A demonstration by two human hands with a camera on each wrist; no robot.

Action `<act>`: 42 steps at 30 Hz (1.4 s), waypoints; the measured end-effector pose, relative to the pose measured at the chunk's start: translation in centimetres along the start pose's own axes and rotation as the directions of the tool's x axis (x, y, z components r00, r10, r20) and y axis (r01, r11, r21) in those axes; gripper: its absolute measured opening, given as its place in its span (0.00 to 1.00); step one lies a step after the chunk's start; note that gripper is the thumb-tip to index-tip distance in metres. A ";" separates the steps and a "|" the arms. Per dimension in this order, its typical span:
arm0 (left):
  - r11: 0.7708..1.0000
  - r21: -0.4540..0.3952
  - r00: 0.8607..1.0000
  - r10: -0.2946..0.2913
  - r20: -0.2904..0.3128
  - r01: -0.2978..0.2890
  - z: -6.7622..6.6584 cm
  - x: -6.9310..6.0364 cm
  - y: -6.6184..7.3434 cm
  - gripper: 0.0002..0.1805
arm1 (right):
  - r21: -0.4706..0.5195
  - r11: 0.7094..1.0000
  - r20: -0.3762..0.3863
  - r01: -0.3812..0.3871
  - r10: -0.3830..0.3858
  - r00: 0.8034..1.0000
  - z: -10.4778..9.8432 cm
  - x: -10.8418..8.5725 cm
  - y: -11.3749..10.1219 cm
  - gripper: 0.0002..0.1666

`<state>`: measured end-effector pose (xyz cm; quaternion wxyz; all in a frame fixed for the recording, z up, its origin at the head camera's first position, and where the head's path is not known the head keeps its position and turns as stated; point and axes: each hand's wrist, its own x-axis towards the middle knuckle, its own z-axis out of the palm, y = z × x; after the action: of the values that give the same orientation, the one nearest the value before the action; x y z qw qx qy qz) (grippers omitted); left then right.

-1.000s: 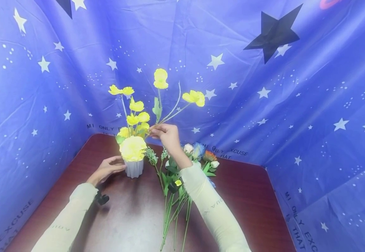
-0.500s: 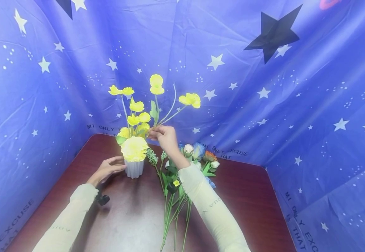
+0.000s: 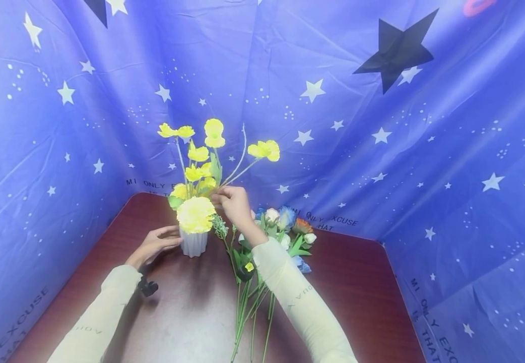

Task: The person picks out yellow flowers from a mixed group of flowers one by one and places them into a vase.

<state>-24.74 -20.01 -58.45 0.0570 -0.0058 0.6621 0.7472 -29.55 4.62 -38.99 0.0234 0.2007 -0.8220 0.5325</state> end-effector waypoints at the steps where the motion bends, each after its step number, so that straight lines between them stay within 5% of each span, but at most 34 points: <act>1: 1.000 0.009 1.000 0.002 0.001 -0.002 0.0 0.0 0.0 0.36 | -0.024 1.000 0.002 0.015 -0.015 1.000 0.1 0.0 0.1 0.07; 11: 1.000 0.009 1.000 -0.004 -0.006 0.004 0.1 0.0 0.0 0.35 | -0.129 0.989 0.063 0.071 -0.064 0.996 0.4 -0.2 0.1 0.10; 19: 1.000 0.011 1.000 -0.016 -0.015 0.017 0.0 0.0 -0.1 0.36 | 0.119 0.992 0.028 -0.042 0.039 0.999 -0.5 -0.5 -0.4 0.09; 25: 1.000 0.020 1.000 -0.009 0.000 0.009 0.0 0.0 0.0 0.36 | 0.237 0.972 -0.015 -0.007 0.011 1.000 -0.9 -0.5 -0.6 0.10; 42: 1.000 0.000 1.000 -0.020 0.005 0.020 0.0 -0.1 0.1 0.36 | 0.233 0.972 0.003 -0.022 0.021 1.000 -0.4 -0.4 -0.8 0.10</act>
<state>-24.61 -19.98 -58.34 0.0662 -0.0106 0.6617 0.7467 -29.00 4.80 -38.26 -0.0063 0.1932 -0.7559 0.6255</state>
